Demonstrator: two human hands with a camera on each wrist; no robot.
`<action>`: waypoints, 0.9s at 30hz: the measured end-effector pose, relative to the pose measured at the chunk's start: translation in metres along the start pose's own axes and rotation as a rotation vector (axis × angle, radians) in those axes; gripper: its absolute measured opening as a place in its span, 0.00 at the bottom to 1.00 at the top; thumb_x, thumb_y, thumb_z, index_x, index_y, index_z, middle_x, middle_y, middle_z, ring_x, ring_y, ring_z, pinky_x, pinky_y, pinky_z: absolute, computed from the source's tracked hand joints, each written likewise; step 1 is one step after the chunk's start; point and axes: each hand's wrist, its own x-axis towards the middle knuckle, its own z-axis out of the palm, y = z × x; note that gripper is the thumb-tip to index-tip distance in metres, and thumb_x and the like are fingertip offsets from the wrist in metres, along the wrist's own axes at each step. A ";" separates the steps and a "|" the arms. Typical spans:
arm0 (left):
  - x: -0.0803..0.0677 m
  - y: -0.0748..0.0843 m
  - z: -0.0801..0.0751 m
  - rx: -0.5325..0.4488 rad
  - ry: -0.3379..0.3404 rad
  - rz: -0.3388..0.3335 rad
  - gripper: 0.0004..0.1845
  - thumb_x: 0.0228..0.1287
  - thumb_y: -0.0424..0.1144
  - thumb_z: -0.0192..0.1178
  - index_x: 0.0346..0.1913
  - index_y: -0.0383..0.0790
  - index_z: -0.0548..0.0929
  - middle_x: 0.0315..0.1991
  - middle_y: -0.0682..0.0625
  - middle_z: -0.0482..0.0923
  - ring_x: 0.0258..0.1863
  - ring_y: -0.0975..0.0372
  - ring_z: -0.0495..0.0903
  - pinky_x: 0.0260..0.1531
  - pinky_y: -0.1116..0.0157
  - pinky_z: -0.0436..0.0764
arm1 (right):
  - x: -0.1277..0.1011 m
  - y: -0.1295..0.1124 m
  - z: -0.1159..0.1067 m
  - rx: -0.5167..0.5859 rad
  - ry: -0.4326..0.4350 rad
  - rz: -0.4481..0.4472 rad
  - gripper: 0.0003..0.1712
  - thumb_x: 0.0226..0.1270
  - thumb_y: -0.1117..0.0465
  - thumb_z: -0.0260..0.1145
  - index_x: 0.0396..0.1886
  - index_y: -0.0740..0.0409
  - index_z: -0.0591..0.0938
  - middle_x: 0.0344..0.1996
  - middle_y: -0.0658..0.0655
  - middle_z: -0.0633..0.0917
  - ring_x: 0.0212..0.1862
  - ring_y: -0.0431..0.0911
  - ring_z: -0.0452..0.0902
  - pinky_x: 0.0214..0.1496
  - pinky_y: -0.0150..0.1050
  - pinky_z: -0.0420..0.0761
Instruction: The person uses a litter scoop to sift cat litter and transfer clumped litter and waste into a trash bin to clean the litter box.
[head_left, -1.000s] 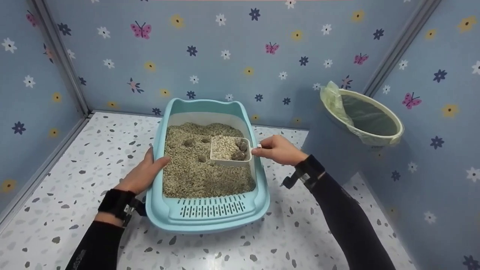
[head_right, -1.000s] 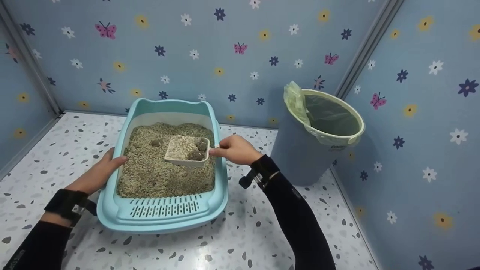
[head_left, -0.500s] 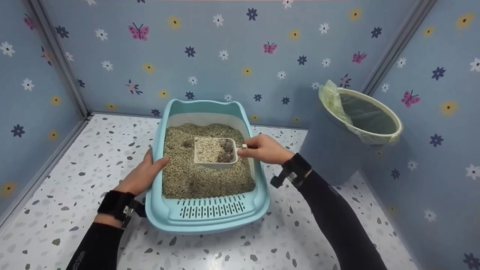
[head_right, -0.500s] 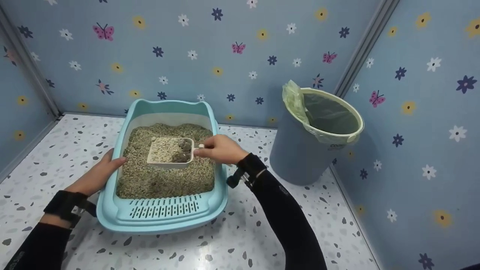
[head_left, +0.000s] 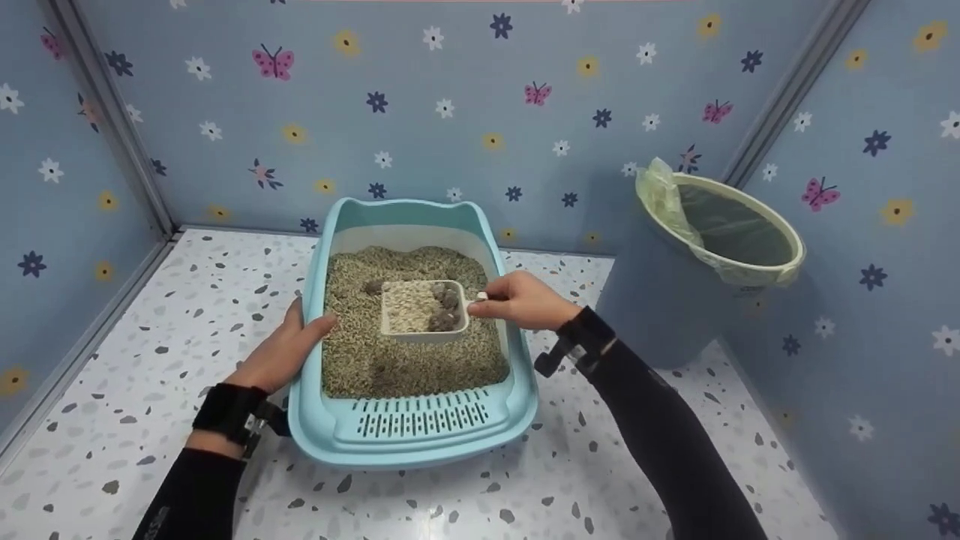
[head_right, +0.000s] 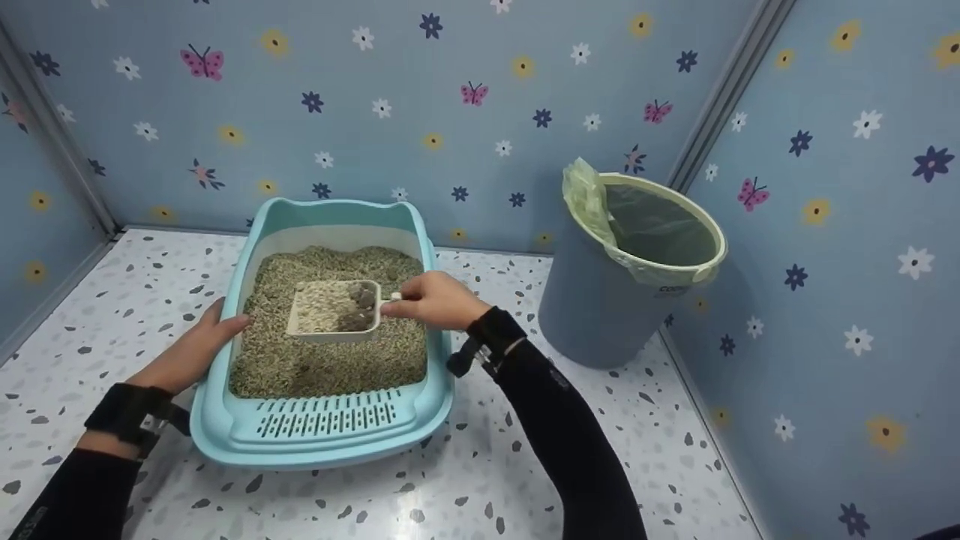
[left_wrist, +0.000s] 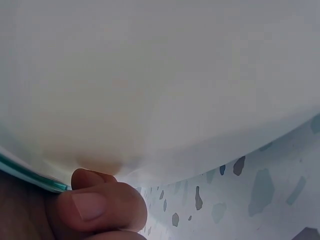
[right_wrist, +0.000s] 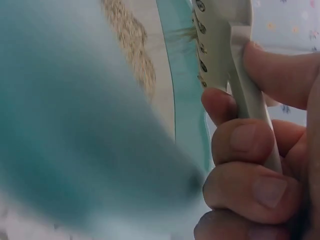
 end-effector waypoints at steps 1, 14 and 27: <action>-0.001 0.000 0.000 0.004 0.002 -0.002 0.59 0.83 0.76 0.44 0.89 0.47 0.19 0.89 0.25 0.33 0.84 0.29 0.54 0.80 0.31 0.57 | 0.006 -0.006 0.005 0.002 -0.011 -0.015 0.28 0.80 0.43 0.73 0.21 0.43 0.72 0.18 0.42 0.66 0.22 0.39 0.60 0.28 0.36 0.63; -0.003 0.000 -0.001 0.023 0.011 0.005 0.60 0.83 0.76 0.43 0.90 0.44 0.21 0.88 0.23 0.38 0.83 0.28 0.55 0.80 0.30 0.58 | -0.018 0.017 -0.020 0.012 0.009 0.001 0.21 0.81 0.46 0.73 0.27 0.51 0.83 0.19 0.43 0.68 0.22 0.40 0.62 0.29 0.37 0.64; -0.001 -0.001 0.002 -0.009 0.013 0.013 0.59 0.82 0.76 0.45 0.90 0.49 0.21 0.88 0.24 0.37 0.82 0.27 0.56 0.80 0.29 0.56 | -0.031 0.023 -0.031 -0.009 0.028 0.050 0.22 0.81 0.46 0.73 0.25 0.50 0.83 0.18 0.43 0.68 0.22 0.40 0.61 0.27 0.36 0.63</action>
